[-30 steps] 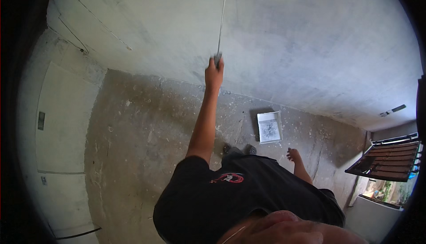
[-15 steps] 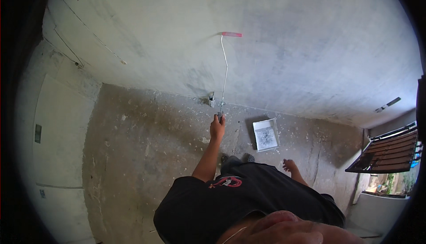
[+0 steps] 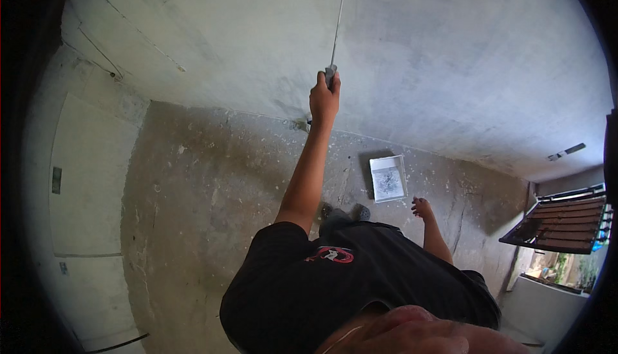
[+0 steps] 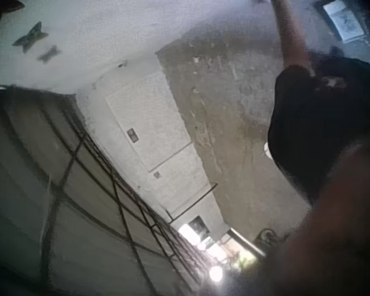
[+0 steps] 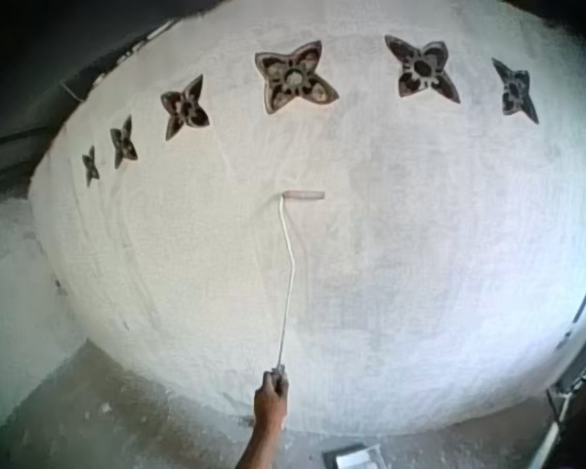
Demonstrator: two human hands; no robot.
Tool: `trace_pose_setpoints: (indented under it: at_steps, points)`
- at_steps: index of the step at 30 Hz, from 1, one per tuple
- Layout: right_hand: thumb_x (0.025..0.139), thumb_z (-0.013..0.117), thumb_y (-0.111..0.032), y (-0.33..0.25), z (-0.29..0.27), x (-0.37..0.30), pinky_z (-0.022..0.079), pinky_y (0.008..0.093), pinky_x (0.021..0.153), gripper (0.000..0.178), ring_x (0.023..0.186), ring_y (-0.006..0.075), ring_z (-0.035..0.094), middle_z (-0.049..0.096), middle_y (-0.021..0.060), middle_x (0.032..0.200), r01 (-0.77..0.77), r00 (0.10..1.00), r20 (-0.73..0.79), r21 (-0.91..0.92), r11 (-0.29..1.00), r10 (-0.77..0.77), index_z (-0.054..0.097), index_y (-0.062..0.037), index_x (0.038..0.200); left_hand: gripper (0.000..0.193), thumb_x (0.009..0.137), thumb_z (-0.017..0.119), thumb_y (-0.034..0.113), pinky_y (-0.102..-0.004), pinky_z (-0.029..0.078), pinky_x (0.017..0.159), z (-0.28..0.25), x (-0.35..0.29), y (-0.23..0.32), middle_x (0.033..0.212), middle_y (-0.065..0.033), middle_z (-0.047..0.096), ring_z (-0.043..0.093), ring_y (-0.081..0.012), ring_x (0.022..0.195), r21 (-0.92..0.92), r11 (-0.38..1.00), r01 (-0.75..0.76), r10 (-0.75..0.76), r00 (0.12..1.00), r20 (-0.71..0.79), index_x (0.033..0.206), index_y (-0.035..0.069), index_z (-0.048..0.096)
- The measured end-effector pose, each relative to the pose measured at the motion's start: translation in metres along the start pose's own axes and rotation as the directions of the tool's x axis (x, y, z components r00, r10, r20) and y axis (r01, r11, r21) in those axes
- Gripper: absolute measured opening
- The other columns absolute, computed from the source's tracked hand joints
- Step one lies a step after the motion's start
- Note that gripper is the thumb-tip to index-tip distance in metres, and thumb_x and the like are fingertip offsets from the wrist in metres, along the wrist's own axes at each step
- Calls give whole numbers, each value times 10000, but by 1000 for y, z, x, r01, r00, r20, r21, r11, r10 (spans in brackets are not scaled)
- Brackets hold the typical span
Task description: The person is painting a wall using a paint roller.
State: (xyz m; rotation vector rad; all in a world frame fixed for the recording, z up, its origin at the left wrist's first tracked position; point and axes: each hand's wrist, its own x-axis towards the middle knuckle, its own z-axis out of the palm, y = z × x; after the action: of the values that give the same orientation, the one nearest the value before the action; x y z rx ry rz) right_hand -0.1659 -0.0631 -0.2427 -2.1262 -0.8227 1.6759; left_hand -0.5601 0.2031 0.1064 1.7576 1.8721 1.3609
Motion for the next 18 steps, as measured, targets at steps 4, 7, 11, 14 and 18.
trace_pose_setpoints:
  at_steps: [4,7,11,14,18]
  points:
    - [934,482,-439,-9,10,-17,459,300,412,442,497,190,574,645,140,768,52,998,-25,7,999,-52,593,-21,1026,327,938,521,383,-500,490,577,20,-10,-8,739,-207,650,632,-426,722,7,1000,26,-26,999,-24,951,60,478]
    - [934,486,-439,35,3,-14,456,308,415,433,500,195,574,643,128,751,23,999,-32,2,1000,-23,596,-28,1017,331,933,525,389,-514,488,582,48,-67,-73,748,-220,648,625,-439,728,114,990,78,-80,997,7,970,62,484]
    - [941,481,-427,99,-3,-32,451,364,444,410,524,209,578,644,119,752,-164,986,6,1,986,164,597,-36,989,408,925,502,445,-536,487,619,45,-182,-158,781,-246,652,626,-450,744,260,935,243,-288,946,152,1052,57,510]
    - [927,460,-442,150,-10,-49,434,349,434,440,480,200,568,663,104,734,-322,947,-22,7,947,322,619,-33,963,437,923,490,469,-536,492,649,37,-223,-184,793,-240,656,633,-442,758,353,897,267,-351,915,200,1069,57,515]
    - [930,440,-451,150,-20,-61,430,367,446,441,482,192,564,665,90,740,-343,939,-5,-99,934,344,620,-52,974,441,922,492,483,-520,500,672,29,-226,-178,768,-210,659,646,-415,756,439,853,284,-388,906,169,1055,63,518]
